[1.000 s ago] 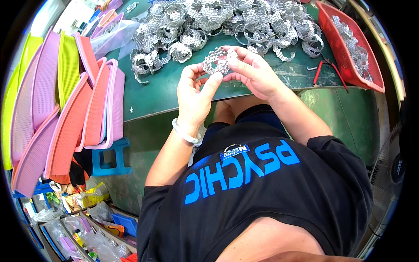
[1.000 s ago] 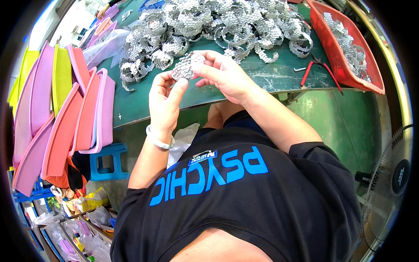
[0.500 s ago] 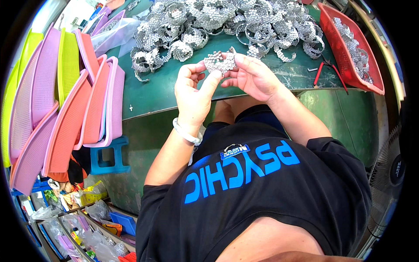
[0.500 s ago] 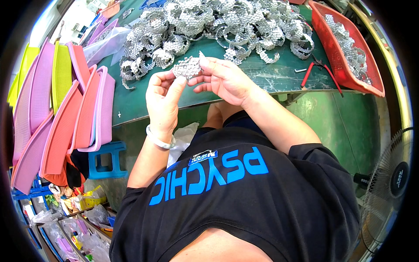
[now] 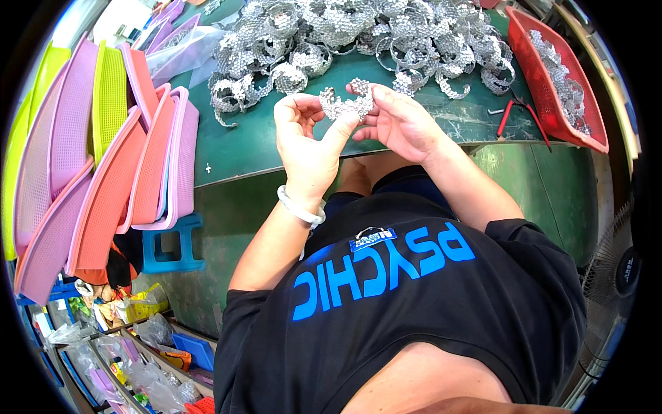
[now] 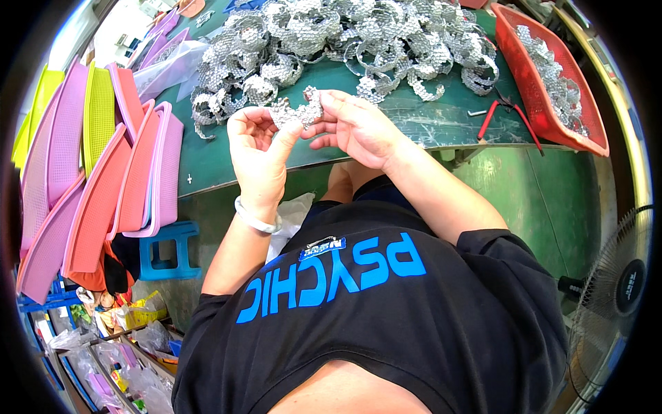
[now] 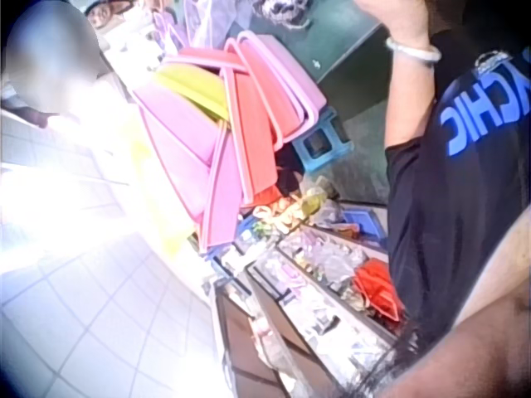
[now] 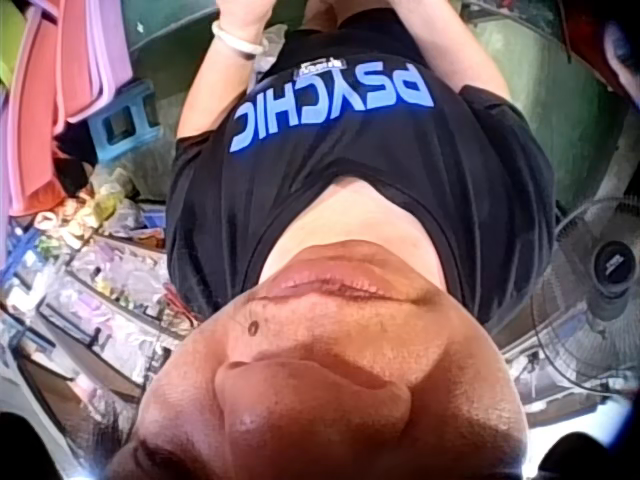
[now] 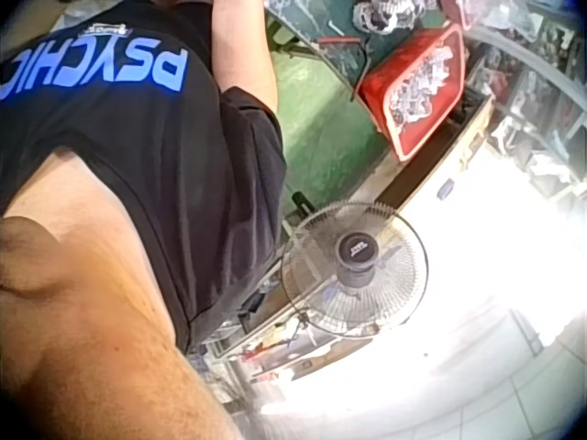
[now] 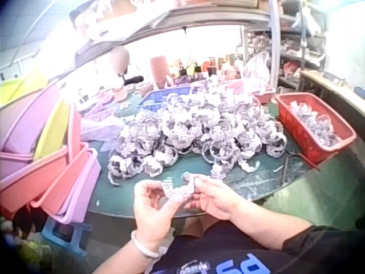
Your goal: The person sits at a green table and repeatedly picks up small, coiled silver metal chains from a large pile. They hold each chain in both hands, stretch it out to inspect it, and then place it into a white plastic bag held in their lap.
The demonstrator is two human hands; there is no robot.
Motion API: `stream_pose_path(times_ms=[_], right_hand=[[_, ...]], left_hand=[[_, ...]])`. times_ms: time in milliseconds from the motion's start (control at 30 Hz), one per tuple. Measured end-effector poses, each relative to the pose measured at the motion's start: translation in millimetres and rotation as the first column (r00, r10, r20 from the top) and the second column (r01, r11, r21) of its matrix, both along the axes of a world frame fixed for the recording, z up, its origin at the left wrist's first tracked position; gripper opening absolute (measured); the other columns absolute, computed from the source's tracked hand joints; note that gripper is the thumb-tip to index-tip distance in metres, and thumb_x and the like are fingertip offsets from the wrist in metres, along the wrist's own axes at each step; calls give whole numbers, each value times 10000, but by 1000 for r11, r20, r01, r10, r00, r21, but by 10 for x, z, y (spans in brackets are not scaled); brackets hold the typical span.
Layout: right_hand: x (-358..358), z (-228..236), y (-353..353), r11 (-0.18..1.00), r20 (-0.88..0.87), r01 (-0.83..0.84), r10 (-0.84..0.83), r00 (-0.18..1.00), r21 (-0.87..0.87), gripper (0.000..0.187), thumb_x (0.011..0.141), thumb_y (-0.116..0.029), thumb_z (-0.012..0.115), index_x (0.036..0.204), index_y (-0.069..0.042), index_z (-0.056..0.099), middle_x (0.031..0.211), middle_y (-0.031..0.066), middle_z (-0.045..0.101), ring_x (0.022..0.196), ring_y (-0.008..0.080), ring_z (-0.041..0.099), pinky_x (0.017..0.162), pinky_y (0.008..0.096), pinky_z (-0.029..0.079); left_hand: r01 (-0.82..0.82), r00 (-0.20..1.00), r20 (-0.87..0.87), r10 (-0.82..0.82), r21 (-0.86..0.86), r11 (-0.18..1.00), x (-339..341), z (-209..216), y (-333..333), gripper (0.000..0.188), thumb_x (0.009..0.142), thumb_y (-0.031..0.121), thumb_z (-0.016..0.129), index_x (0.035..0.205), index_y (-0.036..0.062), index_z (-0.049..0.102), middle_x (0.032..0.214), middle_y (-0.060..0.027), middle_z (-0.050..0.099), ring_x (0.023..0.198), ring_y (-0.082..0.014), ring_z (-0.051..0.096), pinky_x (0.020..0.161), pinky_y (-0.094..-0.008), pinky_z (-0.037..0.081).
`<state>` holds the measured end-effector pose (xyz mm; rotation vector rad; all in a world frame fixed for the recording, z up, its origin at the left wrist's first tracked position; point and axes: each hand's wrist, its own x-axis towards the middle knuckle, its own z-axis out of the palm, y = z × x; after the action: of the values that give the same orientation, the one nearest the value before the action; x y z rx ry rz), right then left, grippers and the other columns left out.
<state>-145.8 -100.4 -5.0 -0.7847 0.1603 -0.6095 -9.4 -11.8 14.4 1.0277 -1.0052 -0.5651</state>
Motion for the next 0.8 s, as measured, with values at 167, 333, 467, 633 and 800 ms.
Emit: stream_pose_path(times_ms=[167,333,467,633,800], right_hand=[[7,22,33,995,-58,98,-98,994,8,246,933,-211,479,1103,-38,519,999,78,598,850,171,587,716,307,481],[-6,-47,29,966,-85,208,-222,971,-151,225,926,-156,480,1111,-31,502,1014,63,589,890,152,574,738,296,473],[0,-23,75,946,-71,237,-258,963,-223,261,907,-136,515,1140,-22,486,1028,62,585,912,141,565,768,288,471],[9,46,142,912,-122,231,-286,950,-340,354,854,-108,596,1173,-13,475,1063,77,581,912,126,557,781,274,467],[6,69,135,906,-153,218,-289,945,-364,372,833,-111,625,1158,2,483,1062,81,579,896,123,561,768,262,464]], left_hand=[[-62,993,98,69,-70,996,-16,-3,-8,492,672,88,782,1008,25,428,964,-57,475,870,-122,488,767,-264,432],[-167,936,299,187,-92,982,4,-68,-2,571,647,74,800,1069,27,417,984,-61,473,869,-130,475,781,-265,424],[-220,860,439,260,-140,965,33,-109,1,612,631,74,811,1094,32,413,999,-65,474,875,-138,468,784,-264,415],[-282,734,572,365,-232,931,16,-83,20,598,618,83,811,1083,22,440,999,-66,479,868,-148,473,762,-269,419],[-309,641,650,408,-268,913,-11,-44,47,584,621,117,812,1073,17,456,993,-70,486,866,-158,479,750,-279,419]])
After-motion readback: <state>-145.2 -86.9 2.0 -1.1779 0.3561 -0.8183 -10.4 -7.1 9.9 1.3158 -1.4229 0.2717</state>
